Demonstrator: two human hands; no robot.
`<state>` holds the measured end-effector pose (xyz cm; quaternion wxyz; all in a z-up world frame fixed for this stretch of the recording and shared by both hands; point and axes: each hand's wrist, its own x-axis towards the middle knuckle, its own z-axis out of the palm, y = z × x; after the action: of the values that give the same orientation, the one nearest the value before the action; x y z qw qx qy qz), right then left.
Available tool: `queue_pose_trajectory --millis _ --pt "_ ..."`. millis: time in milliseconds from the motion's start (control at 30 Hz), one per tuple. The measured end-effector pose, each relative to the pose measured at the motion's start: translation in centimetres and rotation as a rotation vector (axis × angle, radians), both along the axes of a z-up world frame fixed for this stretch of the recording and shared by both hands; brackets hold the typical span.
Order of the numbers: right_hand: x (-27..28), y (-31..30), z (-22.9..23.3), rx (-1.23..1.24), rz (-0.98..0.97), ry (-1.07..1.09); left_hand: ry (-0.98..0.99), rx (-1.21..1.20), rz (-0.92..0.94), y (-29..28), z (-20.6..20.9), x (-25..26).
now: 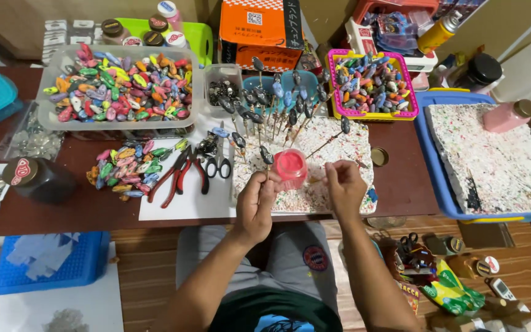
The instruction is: Detailed painting and touching up of artificial fishing lures at a workshop table.
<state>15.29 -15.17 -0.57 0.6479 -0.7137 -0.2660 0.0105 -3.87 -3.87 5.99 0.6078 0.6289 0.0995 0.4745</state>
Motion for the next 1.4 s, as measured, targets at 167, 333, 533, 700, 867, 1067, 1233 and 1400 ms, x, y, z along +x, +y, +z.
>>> queue_pose_trajectory --millis 167,333,533,700,867,1067,1233,1400 --pt "2.8 2.9 0.7 -0.291 0.029 -0.097 0.057 0.052 0.014 0.7 -0.8 -0.2" --pt "1.3 3.8 1.8 -0.463 0.067 -0.135 0.157 0.122 0.018 1.6 -1.4 0.3" --pt "1.6 3.4 0.9 -0.489 0.054 -0.295 0.253 0.293 0.137 1.8 -2.4 2.0" --pt "2.3 2.9 -0.9 -0.333 -0.024 -0.229 0.327 0.391 0.114 2.2 -1.1 2.2" --pt "1.9 3.3 -0.3 -0.141 0.002 -0.150 0.383 0.326 0.076 2.9 -4.5 3.3" --pt "2.2 3.5 -0.6 0.024 0.029 -0.083 0.416 0.297 0.038 3.3 -5.0 3.5" --pt "2.4 3.6 -0.6 0.072 0.000 -0.063 0.415 0.343 0.042 2.8 -4.4 3.2" --pt "3.1 3.5 -1.5 0.131 -0.004 0.000 0.450 0.388 -0.012 2.3 -3.5 3.3"
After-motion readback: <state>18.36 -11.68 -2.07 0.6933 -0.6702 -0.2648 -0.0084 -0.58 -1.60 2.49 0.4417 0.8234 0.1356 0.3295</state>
